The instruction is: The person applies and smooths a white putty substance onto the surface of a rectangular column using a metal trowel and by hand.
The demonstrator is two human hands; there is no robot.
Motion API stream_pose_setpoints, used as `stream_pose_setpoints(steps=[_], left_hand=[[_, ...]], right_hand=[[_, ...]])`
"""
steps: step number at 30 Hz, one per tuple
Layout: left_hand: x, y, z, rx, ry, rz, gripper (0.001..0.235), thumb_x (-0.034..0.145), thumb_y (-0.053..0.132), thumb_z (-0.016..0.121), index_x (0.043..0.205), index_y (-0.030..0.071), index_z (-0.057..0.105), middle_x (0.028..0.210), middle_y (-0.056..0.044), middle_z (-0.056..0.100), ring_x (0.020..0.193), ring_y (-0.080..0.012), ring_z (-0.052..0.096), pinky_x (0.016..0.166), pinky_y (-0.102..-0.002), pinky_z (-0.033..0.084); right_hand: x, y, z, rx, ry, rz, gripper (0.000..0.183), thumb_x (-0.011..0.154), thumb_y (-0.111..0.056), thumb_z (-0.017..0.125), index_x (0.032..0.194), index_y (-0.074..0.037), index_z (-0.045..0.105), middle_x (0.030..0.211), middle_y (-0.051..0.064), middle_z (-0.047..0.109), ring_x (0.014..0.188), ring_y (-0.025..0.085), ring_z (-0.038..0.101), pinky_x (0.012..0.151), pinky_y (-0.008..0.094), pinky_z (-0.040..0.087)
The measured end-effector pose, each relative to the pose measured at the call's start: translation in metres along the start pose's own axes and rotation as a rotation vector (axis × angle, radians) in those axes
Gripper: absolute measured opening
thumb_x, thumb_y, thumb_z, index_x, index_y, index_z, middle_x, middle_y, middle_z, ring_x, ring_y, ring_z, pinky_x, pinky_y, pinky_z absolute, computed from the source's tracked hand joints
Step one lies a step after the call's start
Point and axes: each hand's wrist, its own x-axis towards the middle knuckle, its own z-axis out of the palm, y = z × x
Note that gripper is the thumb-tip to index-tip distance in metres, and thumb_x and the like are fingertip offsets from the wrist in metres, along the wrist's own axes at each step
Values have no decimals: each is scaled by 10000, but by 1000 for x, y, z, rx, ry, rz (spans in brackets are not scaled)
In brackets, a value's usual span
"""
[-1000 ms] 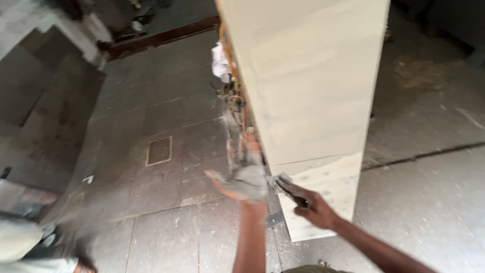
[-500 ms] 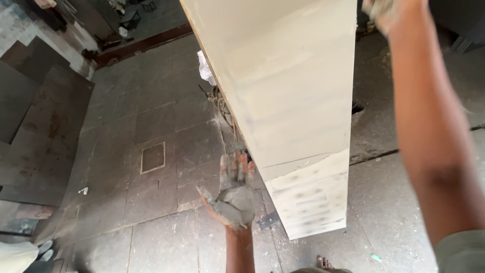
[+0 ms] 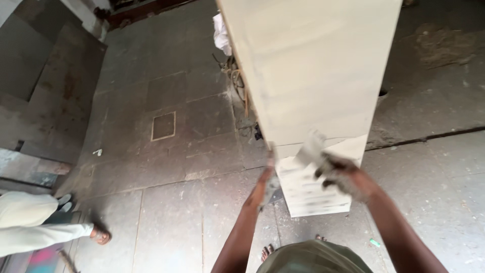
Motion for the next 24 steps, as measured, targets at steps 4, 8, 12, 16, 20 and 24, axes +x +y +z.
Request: stream_pose_setpoints(steps=[4, 8, 12, 16, 20, 24], left_hand=[[10, -27, -31, -189, -201, -184, 1221, 832, 990, 323, 1659, 147, 11, 1742, -206, -4, 1597, -399, 23, 1260, -590, 101], [10, -20, -51, -358, -71, 6, 1229, 794, 963, 286, 1643, 111, 37, 1735, -164, -25, 1590, -337, 9, 1236, -578, 68], [-3, 8, -76, -466, 401, 233, 1104, 837, 863, 229, 1637, 125, 42, 1710, -139, -28, 1590, -300, 34, 1263, -562, 43], [-37, -3, -129, -774, 487, 380, 963, 921, 764, 211, 1628, 113, 142, 1700, -188, 161, 1564, -358, 220, 1260, -575, 151], [-61, -43, -125, -695, 638, 238, 882, 954, 690, 189, 1589, 84, 279, 1628, -192, 362, 1451, -375, 439, 1196, -585, 314], [-63, -60, -114, -737, 653, 196, 813, 994, 622, 194, 1554, 54, 347, 1573, -189, 454, 1370, -384, 535, 1160, -576, 404]], right_hand=[[10, 40, 67, 455, -434, 12, 693, 786, -39, 763, 1430, 8, 509, 1060, 280, 729, 780, 235, 759, 588, 312, 635], [3, 43, 100, 28, -585, -16, 704, 765, -36, 740, 1439, -58, 538, 1115, 314, 745, 715, 288, 706, 530, 330, 571], [-31, -1, 101, -188, -655, -713, 599, 897, -24, 716, 1472, -65, 556, 1343, 264, 675, 1017, 303, 705, 758, 377, 658], [-26, -82, 69, -1145, -14, -383, 654, 1009, -158, 580, 1559, -448, 378, 1369, -11, 671, 880, 123, 695, 697, 206, 649], [39, -157, 30, -2015, 510, -798, 805, 828, -1, 582, 1542, -338, 429, 1668, 40, 319, 1042, 257, 581, 632, 282, 574], [108, -196, 7, -2555, 565, -802, 687, 1012, -40, 533, 1636, -265, 356, 1729, 88, 269, 1071, 240, 578, 606, 198, 505]])
